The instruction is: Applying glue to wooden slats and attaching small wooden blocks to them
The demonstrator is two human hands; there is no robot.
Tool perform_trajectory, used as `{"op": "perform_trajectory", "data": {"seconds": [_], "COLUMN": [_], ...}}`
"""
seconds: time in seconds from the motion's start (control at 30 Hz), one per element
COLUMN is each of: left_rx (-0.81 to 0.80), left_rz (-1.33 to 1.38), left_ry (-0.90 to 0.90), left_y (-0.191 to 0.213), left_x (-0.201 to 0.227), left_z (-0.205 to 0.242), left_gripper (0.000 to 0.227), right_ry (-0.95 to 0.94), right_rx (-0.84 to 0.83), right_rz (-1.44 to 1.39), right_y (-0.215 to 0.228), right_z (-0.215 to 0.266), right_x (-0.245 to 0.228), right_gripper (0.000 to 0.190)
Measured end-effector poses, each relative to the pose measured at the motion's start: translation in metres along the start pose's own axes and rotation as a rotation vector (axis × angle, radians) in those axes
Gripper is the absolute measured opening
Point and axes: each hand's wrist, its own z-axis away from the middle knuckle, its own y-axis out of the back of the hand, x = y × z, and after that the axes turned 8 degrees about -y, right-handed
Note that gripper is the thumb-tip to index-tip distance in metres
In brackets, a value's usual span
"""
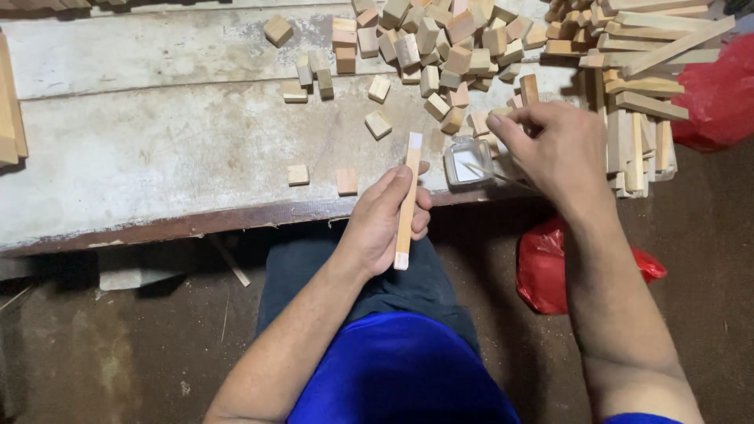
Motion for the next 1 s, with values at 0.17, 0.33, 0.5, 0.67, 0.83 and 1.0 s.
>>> {"op": "perform_trajectory", "data": {"seconds": [0.17, 0.33, 0.5, 0.67, 0.83, 1.0], "left_rx": [-0.007, -0.002, 0.002, -0.056, -0.174, -0.109], "left_rz": [-0.174, -0.347, -0.686, -1.113, -1.403, -1.405], "left_ry": [-0.08, -0.188, -0.342, -0.552, -0.571, -0.792], "left_y": [0.006, 0.018, 0.022, 0.001, -0.013, -0.004], "left_x": [0.004, 0.008, 0.018, 0.045, 0.056, 0.045], "left_z": [0.0, 0.001, 0.002, 0.026, 0.043, 0.045], "left_gripper": [0.039, 0.035, 0.038, 0.041, 0.061, 0.06], "right_ry": [-0.14, -0.266, -0.349, -0.278, -0.136, -0.159], "right_rx": [-0.309, -0.54, -0.639, -0.757, -0.815, -0.859], "right_rz": [0.036, 0.065, -0.347, -0.498, -0.48, -0.509], "right_y": [-0.016, -0.019, 0.027, 0.034, 0.03, 0.032], "right_z": [-0.047, -0.062, -0.039, -0.009, 0.002, 0.004], "right_x": [-0.035, -0.029, -0.045, -0.049, -0.071, -0.083], "right_gripper": [0.041, 0.029, 0.029, 0.017, 0.017, 0.015]}}
